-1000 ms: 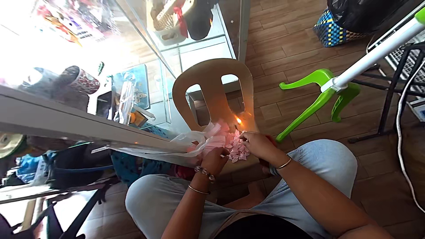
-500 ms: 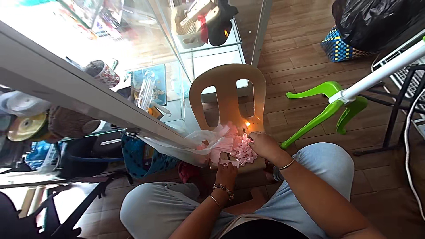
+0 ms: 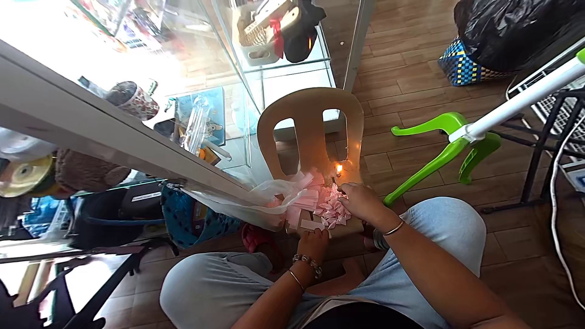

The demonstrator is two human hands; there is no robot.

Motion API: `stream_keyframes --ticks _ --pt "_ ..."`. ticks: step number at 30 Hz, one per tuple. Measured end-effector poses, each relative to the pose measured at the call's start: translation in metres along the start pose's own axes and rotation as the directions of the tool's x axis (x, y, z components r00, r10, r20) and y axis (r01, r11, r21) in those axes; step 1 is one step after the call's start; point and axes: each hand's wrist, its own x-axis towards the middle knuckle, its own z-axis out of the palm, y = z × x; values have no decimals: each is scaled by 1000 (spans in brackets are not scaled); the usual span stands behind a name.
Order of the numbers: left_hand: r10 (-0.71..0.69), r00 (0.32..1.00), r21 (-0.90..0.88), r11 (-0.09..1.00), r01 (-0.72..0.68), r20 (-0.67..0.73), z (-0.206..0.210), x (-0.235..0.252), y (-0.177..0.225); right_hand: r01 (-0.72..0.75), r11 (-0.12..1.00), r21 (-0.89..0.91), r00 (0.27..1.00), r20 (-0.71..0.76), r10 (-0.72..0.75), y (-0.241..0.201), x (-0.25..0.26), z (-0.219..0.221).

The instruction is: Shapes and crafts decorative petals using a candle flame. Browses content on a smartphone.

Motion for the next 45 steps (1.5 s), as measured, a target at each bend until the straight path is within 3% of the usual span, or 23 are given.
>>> stream_keyframes --ticks 3,6,8,9,13,15,16,18,20,22,25,30,32,34,35,37,40,45 --pt "-17 999 -473 881 -5 -41 -15 3 -22 39 992 118 999 0 -39 2 1 0" --pt "51 975 -841 499 -212 -215 -26 -6 -35 116 911 396 990 26 -137 0 -1 0" --pt "59 964 -931 249 -266 -260 -33 -12 -36 131 811 571 977 65 -204 -1 -3 0" --pt "62 961 -941 193 -278 -271 -38 -14 -37 121 767 630 969 93 -229 -1 -4 -1" --pt "69 955 -948 118 -296 -290 -49 -15 -40 105 688 718 939 157 -307 1 -9 -2" --pt "16 945 -919 228 -322 -327 -53 -17 -39 135 692 710 954 96 -285 3 -8 0" --pt "-33 923 -862 370 -346 -384 -54 -18 -37 116 692 713 968 74 -239 3 -8 1" --pt "-84 817 -627 688 -367 -571 -50 -20 -32 44 660 750 994 35 -105 1 -6 3" --pt "-33 673 -367 857 -361 -739 -44 -19 -25 -38 585 810 999 40 9 -3 -6 5" --pt "0 639 -265 910 -319 -769 -39 -20 -16 -120 490 863 993 108 54 -7 -8 7" --pt "-29 624 -270 916 -296 -781 -34 -14 -10 -201 399 895 978 204 36 -10 -10 6" --pt "-43 529 -200 949 -244 -848 -36 -12 -18 -214 407 888 972 237 -6 -8 -11 4" --pt "-56 599 -246 939 -241 -799 -40 -16 -18 -202 425 882 973 231 -18 -8 -12 5" --pt "-100 778 -428 874 -229 -620 -52 -25 -19 -169 451 877 977 209 -40 -8 -12 5" --pt "-110 848 -533 817 -221 -519 -57 -27 -21 -151 467 871 978 199 -55 -8 -12 5" --pt "-104 921 -738 635 -228 -374 -62 -26 -26 -110 497 861 980 178 -91 -5 -13 4" --pt "-71 959 -905 355 -234 -275 -68 -30 -32 -56 511 858 981 144 -133 -2 -13 1" --pt "-54 967 -948 220 -231 -248 -69 -35 -36 23 506 862 974 93 -204 0 -14 -2"
